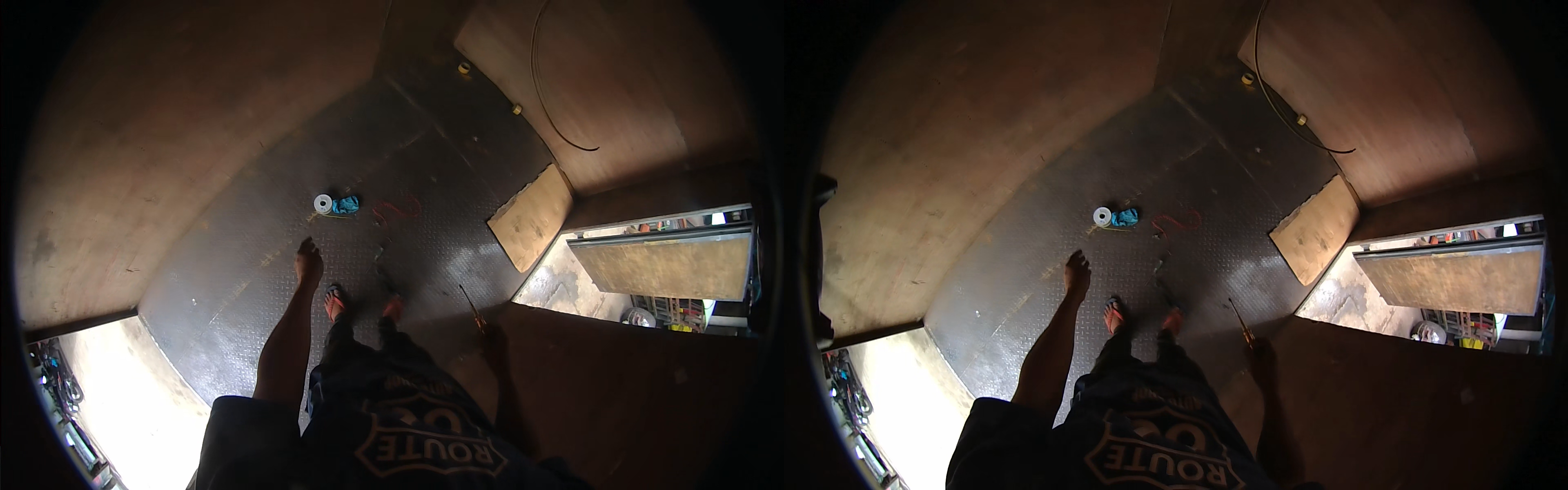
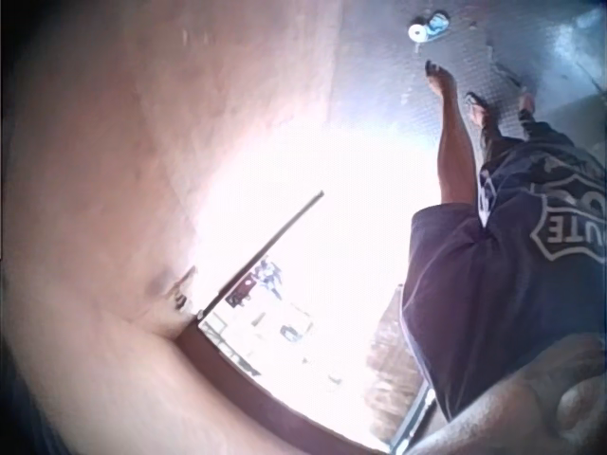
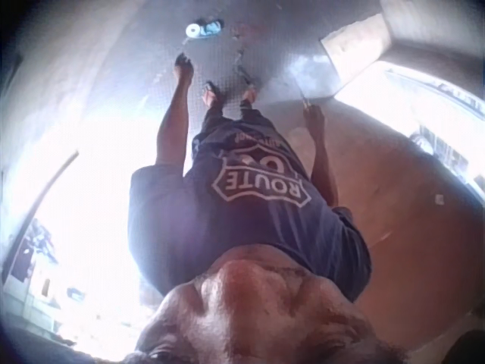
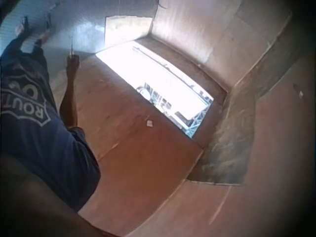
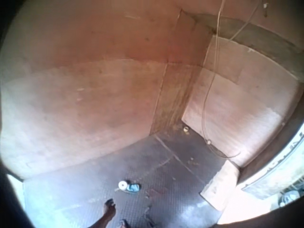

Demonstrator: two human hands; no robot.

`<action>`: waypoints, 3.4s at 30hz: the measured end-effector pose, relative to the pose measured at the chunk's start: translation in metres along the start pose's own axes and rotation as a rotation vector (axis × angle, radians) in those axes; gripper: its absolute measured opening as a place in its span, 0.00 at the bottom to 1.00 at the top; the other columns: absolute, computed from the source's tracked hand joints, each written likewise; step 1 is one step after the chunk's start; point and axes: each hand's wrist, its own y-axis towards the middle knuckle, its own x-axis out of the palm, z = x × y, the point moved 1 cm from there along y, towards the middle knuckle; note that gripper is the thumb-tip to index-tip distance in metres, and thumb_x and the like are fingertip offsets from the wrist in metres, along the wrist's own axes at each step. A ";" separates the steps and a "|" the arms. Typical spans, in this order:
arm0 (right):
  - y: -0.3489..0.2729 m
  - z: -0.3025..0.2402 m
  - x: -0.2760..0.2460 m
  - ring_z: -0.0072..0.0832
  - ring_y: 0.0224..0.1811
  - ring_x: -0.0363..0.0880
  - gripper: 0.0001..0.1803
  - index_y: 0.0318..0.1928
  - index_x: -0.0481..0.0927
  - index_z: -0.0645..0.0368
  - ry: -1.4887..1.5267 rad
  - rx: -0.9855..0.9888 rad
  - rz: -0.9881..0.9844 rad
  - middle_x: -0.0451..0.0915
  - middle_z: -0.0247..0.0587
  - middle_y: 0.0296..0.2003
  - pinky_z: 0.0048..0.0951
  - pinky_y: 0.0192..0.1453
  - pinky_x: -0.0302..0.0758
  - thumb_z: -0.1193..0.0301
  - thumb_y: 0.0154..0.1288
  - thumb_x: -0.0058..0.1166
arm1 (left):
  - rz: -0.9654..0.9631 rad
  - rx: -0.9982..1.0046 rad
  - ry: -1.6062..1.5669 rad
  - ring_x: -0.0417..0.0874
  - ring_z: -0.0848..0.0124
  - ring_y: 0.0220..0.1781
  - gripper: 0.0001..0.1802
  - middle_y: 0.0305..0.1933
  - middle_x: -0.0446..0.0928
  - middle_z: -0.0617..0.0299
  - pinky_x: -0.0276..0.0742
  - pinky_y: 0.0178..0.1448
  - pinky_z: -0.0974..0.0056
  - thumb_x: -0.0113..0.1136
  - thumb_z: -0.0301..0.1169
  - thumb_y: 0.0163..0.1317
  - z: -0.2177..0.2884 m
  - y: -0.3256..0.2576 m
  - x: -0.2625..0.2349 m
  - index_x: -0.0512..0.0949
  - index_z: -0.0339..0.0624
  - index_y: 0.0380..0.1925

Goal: The person removes an LED light fixture from the ceiling using a screwdriver, then carries it to a car with an open hood. They connect the light's wires to the car battery terminals to test it, and the light turns on. The person repeats the connection process several times.

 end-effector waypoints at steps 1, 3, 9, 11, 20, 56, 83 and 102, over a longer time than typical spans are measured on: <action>0.012 -0.031 -0.005 0.36 0.36 0.81 0.12 0.49 0.79 0.63 0.130 0.109 -0.006 0.80 0.46 0.40 0.37 0.39 0.78 0.71 0.70 0.60 | -0.021 0.037 -0.098 0.85 0.61 0.58 0.19 0.62 0.81 0.52 0.81 0.54 0.57 0.51 0.31 0.76 -0.008 -0.017 -0.007 0.77 0.39 0.63; 0.039 -0.098 -0.017 0.31 0.33 0.80 0.12 0.50 0.79 0.63 0.344 0.189 0.022 0.80 0.42 0.38 0.33 0.37 0.77 0.71 0.70 0.60 | -0.108 -0.041 -0.268 0.87 0.68 0.52 0.18 0.58 0.84 0.56 0.81 0.48 0.63 0.50 0.30 0.76 -0.003 -0.045 -0.021 0.79 0.39 0.60; 0.108 -0.261 -0.082 0.21 0.30 0.78 0.12 0.51 0.80 0.65 0.487 -0.062 0.113 0.78 0.39 0.37 0.28 0.33 0.77 0.73 0.70 0.58 | -0.428 0.230 -0.479 0.89 0.66 0.49 0.17 0.55 0.85 0.54 0.85 0.54 0.62 0.53 0.28 0.76 0.163 -0.116 -0.033 0.78 0.35 0.61; 0.120 -0.297 -0.101 0.21 0.29 0.77 0.13 0.52 0.79 0.66 0.599 -0.152 0.185 0.78 0.39 0.37 0.28 0.32 0.77 0.73 0.70 0.58 | -0.405 0.651 -0.206 0.89 0.65 0.51 0.17 0.55 0.85 0.52 0.85 0.56 0.62 0.52 0.27 0.78 0.246 -0.131 -0.037 0.76 0.33 0.62; 0.135 -0.457 -0.213 0.17 0.34 0.77 0.14 0.56 0.80 0.60 0.637 -0.689 0.535 0.78 0.36 0.36 0.24 0.32 0.78 0.68 0.76 0.55 | -0.260 1.130 -0.654 0.88 0.66 0.49 0.20 0.49 0.86 0.51 0.86 0.51 0.63 0.54 0.31 0.79 0.622 -0.192 -0.134 0.75 0.27 0.63; 0.183 -0.701 -0.447 0.15 0.21 0.64 0.17 0.50 0.76 0.55 1.279 -1.177 0.330 0.69 0.27 0.26 0.25 0.23 0.67 0.54 0.80 0.50 | 0.109 1.479 -0.452 0.90 0.63 0.42 0.28 0.44 0.85 0.51 0.89 0.45 0.61 0.59 0.26 0.72 0.985 -0.270 -0.272 0.69 0.35 0.70; 0.218 -0.714 -0.443 0.17 0.21 0.61 0.23 0.52 0.80 0.53 1.583 -1.413 -1.058 0.72 0.29 0.27 0.21 0.22 0.61 0.48 0.82 0.43 | 0.436 1.474 -0.223 0.84 0.70 0.28 0.29 0.33 0.84 0.55 0.83 0.31 0.65 0.71 0.28 0.63 0.991 -0.270 -0.285 0.77 0.37 0.65; 0.197 -0.703 -0.429 0.28 0.26 0.76 0.18 0.45 0.81 0.53 1.586 -1.242 0.047 0.79 0.39 0.30 0.36 0.31 0.73 0.53 0.80 0.49 | 0.112 1.300 -0.475 0.91 0.61 0.37 0.15 0.36 0.85 0.49 0.90 0.44 0.60 0.65 0.31 0.70 0.982 -0.273 -0.274 0.80 0.25 0.41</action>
